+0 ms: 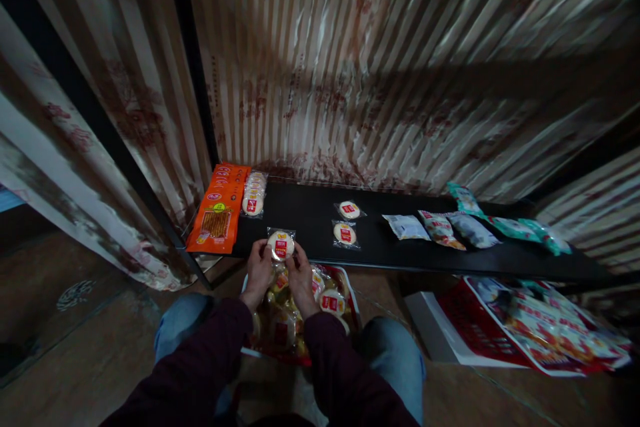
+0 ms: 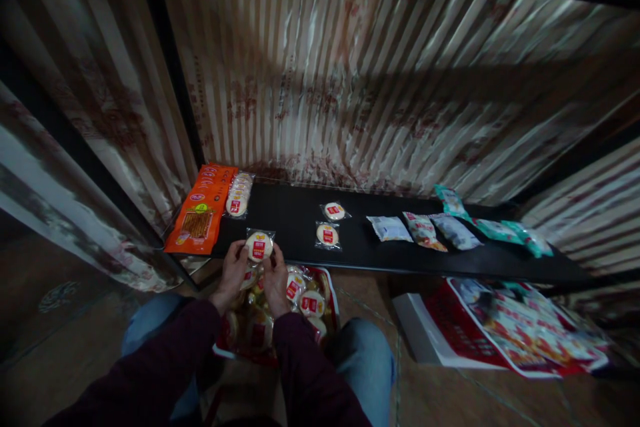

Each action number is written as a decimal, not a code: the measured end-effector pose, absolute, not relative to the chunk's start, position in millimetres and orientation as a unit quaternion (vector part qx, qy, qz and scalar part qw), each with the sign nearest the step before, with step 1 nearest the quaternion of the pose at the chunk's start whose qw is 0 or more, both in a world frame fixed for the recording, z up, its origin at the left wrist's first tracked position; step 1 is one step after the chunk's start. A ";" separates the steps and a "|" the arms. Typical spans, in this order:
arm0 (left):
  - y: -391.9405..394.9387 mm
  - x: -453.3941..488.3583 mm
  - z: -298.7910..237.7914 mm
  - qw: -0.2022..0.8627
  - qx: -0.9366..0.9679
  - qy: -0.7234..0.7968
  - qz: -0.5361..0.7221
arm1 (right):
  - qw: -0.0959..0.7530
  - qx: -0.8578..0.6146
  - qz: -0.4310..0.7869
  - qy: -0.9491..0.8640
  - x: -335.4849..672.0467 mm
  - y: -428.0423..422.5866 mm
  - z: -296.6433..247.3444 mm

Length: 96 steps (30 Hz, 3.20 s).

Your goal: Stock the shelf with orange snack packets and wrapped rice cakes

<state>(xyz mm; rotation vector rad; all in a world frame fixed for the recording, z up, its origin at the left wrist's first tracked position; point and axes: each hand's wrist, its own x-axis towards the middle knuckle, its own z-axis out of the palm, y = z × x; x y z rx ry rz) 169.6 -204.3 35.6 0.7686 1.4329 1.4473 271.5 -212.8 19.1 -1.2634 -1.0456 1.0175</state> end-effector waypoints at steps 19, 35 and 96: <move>-129.6 115.7 33.2 0.269 0.489 0.679 0.478 | 0.536 -0.574 0.347 -0.512 229.8 -120.1 5.2; -115.9 109.0 39.3 0.147 0.549 0.716 0.405 | 0.492 -0.618 0.316 -0.526 204.6 -91.2 13.8; -101.1 114.6 7.9 0.152 0.580 0.667 0.442 | 0.384 -0.641 0.233 -0.622 196.7 -78.3 8.1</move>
